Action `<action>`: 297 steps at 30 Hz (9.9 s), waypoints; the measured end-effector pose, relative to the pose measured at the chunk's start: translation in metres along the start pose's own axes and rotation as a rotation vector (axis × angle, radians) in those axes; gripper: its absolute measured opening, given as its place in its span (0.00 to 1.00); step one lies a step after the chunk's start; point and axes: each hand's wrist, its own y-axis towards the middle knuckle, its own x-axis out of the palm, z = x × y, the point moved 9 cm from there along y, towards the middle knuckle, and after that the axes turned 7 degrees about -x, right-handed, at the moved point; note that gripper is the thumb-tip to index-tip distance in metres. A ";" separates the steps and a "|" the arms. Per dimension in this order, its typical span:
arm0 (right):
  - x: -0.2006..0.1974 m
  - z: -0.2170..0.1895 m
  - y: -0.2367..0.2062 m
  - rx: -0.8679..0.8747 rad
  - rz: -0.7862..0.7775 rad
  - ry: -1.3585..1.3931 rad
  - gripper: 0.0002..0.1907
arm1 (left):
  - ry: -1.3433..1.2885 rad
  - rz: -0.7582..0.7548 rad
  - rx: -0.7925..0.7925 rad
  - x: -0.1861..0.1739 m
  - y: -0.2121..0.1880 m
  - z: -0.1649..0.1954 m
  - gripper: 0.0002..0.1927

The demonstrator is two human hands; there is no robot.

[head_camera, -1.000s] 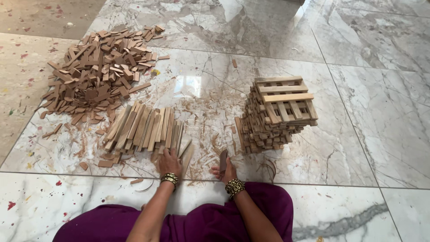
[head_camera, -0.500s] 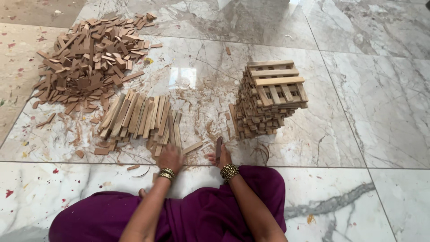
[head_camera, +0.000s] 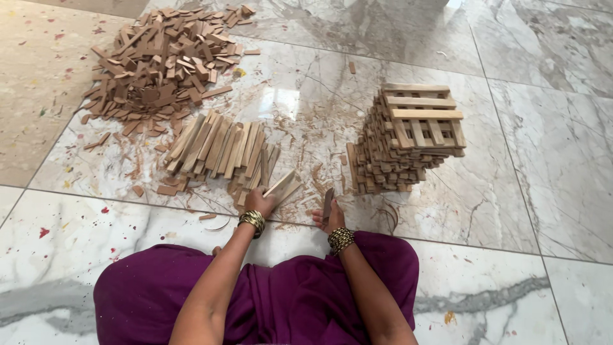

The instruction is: The person sits on a tiled floor and repeatedly picks up small wooden blocks, rubs them with a sanding block, and places them into a growing stack. The person handles the blocks one at a time, alternating between sanding and stacking.

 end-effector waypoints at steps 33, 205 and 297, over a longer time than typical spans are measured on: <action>0.054 -0.082 -0.019 -0.790 0.025 -1.039 0.26 | -0.572 -0.355 -0.026 0.010 -0.079 0.016 0.21; -0.012 0.066 0.066 0.062 -0.051 0.036 0.29 | 0.356 0.105 -0.111 0.027 0.030 -0.067 0.17; 0.051 -0.070 -0.002 -0.614 0.154 -0.251 0.18 | -1.086 -0.522 0.052 0.004 -0.062 0.009 0.23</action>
